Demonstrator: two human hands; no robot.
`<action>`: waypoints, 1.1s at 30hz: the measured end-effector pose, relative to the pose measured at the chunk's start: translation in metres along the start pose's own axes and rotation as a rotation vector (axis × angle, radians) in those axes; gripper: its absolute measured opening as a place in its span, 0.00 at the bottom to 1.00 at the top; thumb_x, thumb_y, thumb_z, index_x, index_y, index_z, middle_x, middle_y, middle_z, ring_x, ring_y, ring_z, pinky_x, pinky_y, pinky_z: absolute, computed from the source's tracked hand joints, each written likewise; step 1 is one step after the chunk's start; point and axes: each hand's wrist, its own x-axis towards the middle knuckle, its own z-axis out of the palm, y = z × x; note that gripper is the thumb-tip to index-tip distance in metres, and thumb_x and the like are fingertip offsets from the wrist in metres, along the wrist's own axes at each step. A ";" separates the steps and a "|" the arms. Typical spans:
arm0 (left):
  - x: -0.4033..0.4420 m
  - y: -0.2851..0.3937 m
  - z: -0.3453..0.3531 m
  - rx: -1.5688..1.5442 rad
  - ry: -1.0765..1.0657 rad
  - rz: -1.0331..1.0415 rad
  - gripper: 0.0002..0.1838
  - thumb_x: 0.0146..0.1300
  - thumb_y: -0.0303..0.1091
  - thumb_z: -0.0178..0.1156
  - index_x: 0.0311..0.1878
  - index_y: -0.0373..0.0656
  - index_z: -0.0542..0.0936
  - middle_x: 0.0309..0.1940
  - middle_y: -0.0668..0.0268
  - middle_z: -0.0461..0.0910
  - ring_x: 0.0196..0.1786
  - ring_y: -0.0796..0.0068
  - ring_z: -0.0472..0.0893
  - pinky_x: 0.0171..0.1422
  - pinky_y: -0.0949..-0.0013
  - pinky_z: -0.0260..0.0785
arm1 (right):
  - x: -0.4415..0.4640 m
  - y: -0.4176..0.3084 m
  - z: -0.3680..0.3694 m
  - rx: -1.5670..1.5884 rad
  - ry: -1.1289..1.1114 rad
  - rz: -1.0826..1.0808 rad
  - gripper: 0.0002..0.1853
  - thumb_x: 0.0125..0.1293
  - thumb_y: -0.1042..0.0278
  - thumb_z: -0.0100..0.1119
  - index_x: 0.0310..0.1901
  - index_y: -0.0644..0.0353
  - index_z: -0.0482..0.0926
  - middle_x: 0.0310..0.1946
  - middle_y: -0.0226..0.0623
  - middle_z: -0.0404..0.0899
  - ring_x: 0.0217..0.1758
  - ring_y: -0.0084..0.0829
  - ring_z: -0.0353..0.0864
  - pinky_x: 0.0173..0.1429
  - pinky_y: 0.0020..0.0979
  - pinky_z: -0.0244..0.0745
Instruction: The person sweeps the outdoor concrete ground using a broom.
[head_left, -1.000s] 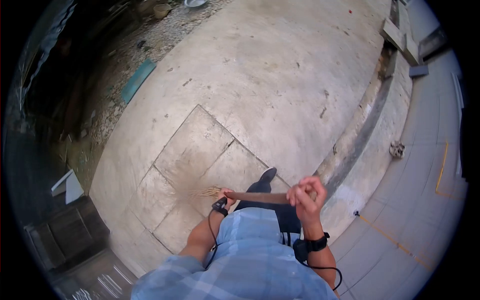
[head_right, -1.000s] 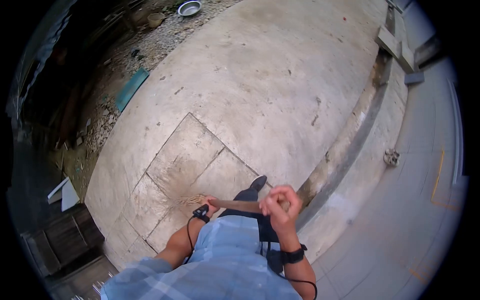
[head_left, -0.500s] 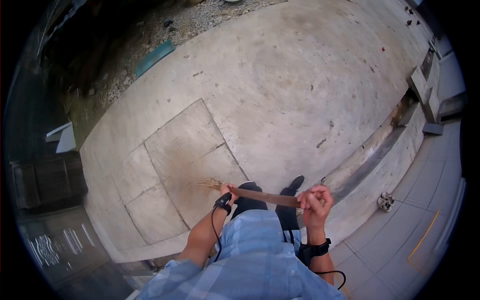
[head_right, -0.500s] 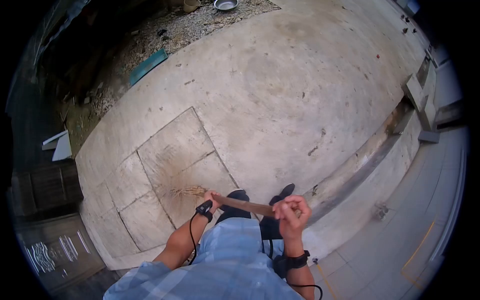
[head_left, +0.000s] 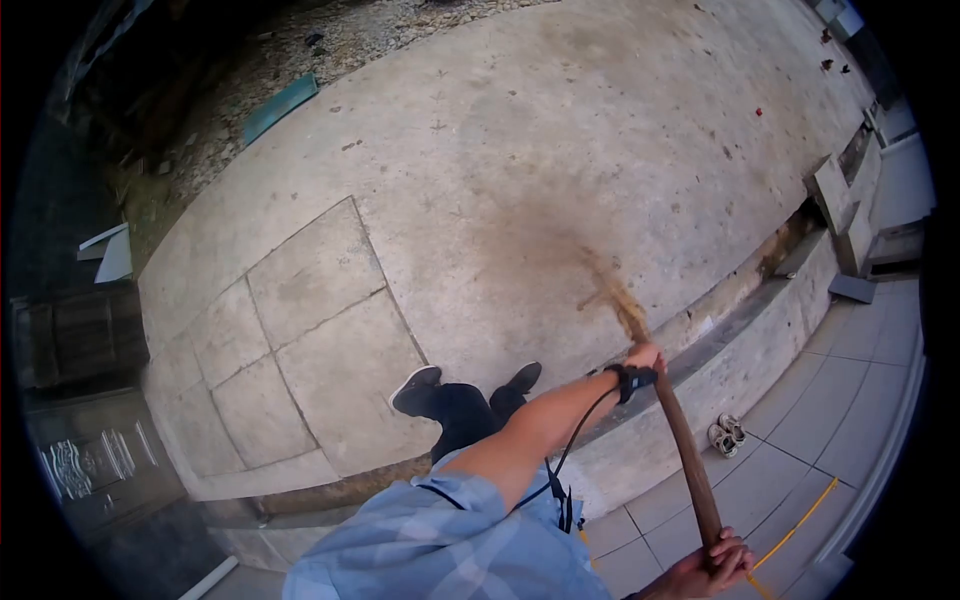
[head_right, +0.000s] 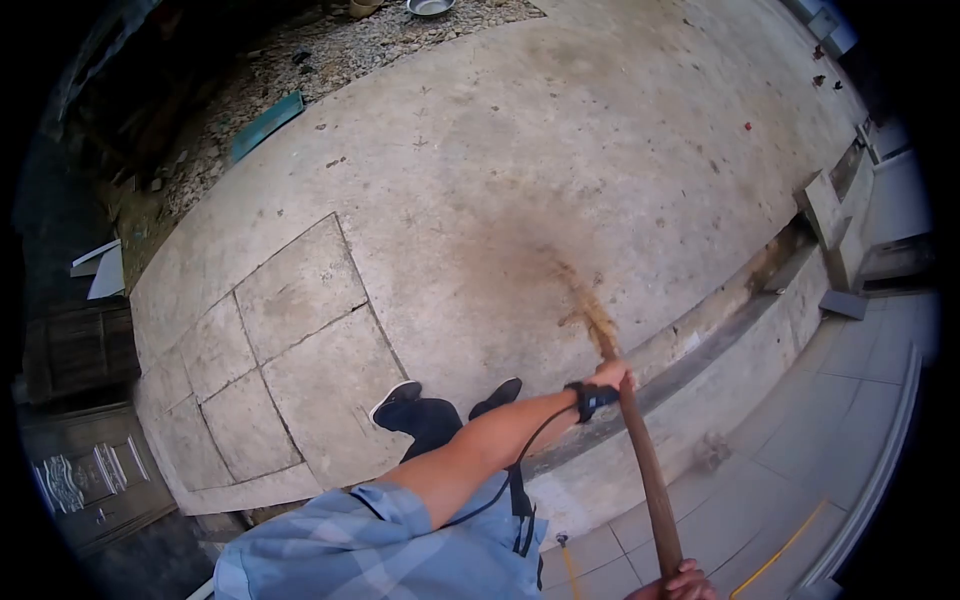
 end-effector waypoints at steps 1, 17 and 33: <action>-0.030 0.041 0.022 0.219 -0.043 -0.095 0.05 0.45 0.26 0.50 0.17 0.40 0.68 0.13 0.62 0.69 0.16 0.67 0.71 0.21 0.64 0.66 | 0.003 0.004 0.006 -0.094 -0.136 -0.099 0.04 0.53 0.81 0.42 0.29 0.60 0.65 0.09 0.31 0.56 0.14 0.27 0.60 0.29 0.38 0.65; -0.120 0.157 -0.116 -0.394 0.617 0.528 0.03 0.43 0.24 0.48 0.19 0.40 0.66 0.13 0.64 0.65 0.17 0.70 0.68 0.21 0.64 0.63 | 0.105 0.178 0.031 0.373 -0.367 0.573 0.06 0.56 0.72 0.49 0.36 0.59 0.67 0.11 0.25 0.57 0.16 0.20 0.62 0.30 0.29 0.66; 0.018 0.201 -0.192 -0.557 0.277 0.360 0.07 0.46 0.32 0.54 0.17 0.41 0.73 0.15 0.62 0.73 0.18 0.69 0.72 0.21 0.65 0.65 | 0.139 0.200 0.222 0.074 -0.508 0.694 0.07 0.51 0.77 0.51 0.33 0.64 0.68 0.18 0.31 0.68 0.23 0.23 0.70 0.34 0.25 0.69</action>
